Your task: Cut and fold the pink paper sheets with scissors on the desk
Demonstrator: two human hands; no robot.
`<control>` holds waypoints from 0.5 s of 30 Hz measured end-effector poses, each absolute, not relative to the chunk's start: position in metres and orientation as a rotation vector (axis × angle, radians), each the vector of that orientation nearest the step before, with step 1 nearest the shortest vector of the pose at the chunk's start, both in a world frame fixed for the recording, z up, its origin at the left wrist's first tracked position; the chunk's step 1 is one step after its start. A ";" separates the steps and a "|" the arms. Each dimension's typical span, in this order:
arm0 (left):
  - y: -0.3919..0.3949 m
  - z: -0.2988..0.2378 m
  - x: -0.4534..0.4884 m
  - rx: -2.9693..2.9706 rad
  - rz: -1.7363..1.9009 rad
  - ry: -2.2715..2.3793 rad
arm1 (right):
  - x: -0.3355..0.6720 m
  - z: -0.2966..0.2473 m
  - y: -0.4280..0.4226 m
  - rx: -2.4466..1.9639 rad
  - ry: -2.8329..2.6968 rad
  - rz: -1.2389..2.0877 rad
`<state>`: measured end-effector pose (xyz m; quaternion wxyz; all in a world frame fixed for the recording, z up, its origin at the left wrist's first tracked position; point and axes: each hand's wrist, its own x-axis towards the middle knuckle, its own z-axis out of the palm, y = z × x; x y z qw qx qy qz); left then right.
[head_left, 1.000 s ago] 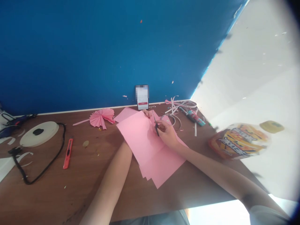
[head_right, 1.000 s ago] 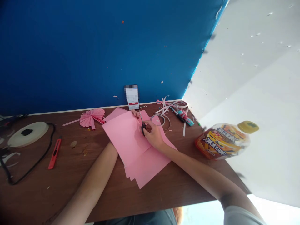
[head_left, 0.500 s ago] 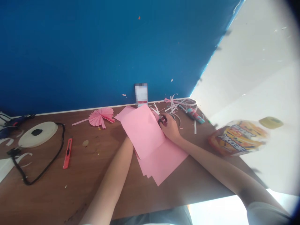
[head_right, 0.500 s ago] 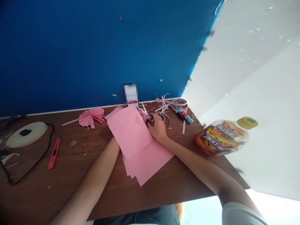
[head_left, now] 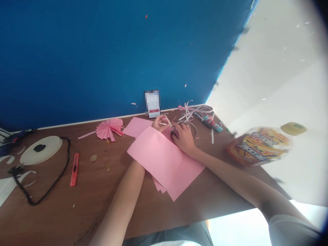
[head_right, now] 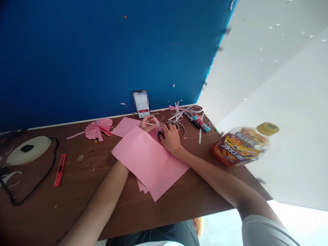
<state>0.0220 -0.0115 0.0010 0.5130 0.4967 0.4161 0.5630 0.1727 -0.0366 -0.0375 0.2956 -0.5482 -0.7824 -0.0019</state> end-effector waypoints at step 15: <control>0.013 -0.032 0.013 1.286 1.335 0.949 | 0.169 -0.032 -0.041 -1.470 -2.204 -0.064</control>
